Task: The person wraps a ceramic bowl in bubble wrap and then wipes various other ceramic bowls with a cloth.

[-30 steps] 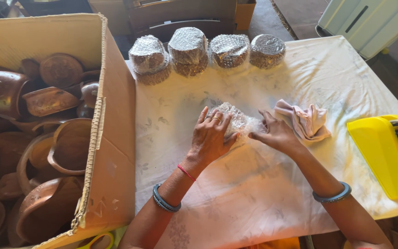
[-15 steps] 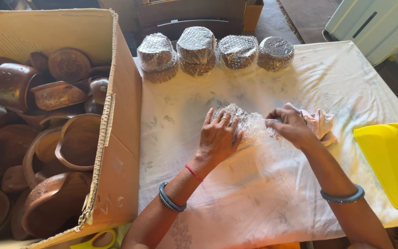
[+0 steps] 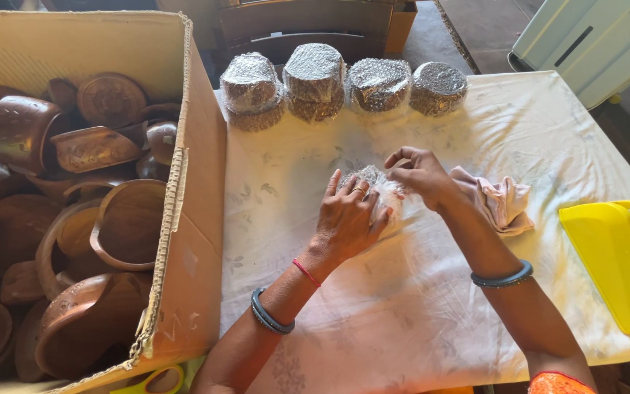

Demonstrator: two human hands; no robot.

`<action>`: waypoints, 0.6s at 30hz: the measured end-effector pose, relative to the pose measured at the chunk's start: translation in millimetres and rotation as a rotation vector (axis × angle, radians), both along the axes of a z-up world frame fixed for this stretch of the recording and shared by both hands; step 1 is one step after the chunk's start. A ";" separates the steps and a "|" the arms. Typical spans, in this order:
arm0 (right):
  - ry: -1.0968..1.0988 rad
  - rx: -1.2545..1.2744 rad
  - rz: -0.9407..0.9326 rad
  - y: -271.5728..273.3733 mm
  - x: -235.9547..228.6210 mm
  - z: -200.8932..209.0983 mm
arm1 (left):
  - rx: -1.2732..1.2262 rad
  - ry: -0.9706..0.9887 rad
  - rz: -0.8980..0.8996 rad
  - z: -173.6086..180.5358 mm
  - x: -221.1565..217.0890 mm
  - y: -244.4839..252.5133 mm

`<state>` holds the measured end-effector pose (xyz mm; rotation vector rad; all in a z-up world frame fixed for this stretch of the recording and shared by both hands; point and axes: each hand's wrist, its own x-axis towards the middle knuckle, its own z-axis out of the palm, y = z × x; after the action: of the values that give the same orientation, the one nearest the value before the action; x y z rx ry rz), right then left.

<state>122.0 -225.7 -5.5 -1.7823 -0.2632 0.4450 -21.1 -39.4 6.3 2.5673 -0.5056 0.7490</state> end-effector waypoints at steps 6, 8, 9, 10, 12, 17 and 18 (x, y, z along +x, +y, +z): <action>-0.029 0.037 0.047 0.9 -4.9 -9.2 | -0.032 0.008 0.053 12.2 1.8 -9.0; 0.021 0.075 0.014 -6.6 -20.0 18.4 | -0.040 0.011 0.079 -3.6 8.3 -13.8; 0.071 0.112 -0.015 -10.3 -27.8 32.1 | -0.050 0.014 0.109 -11.5 11.3 -16.2; 0.070 0.113 -0.016 -20.0 -29.2 33.3 | -0.049 0.013 0.108 -12.9 12.1 -16.6; 0.036 0.185 -0.115 -38.0 -32.7 35.5 | -0.067 -0.016 0.120 -15.8 12.3 -16.1; -0.084 0.091 -0.121 -76.6 -29.4 -22.8 | -0.059 -0.061 0.113 -18.3 12.6 -15.9; -0.077 0.075 -0.076 -77.6 -31.7 -35.3 | -0.064 -0.080 0.111 -18.2 11.6 -15.1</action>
<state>90.3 -303.3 -40.7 -1.7318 -0.2615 0.3093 -9.6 -54.5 -11.8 2.5310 -0.3593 0.8943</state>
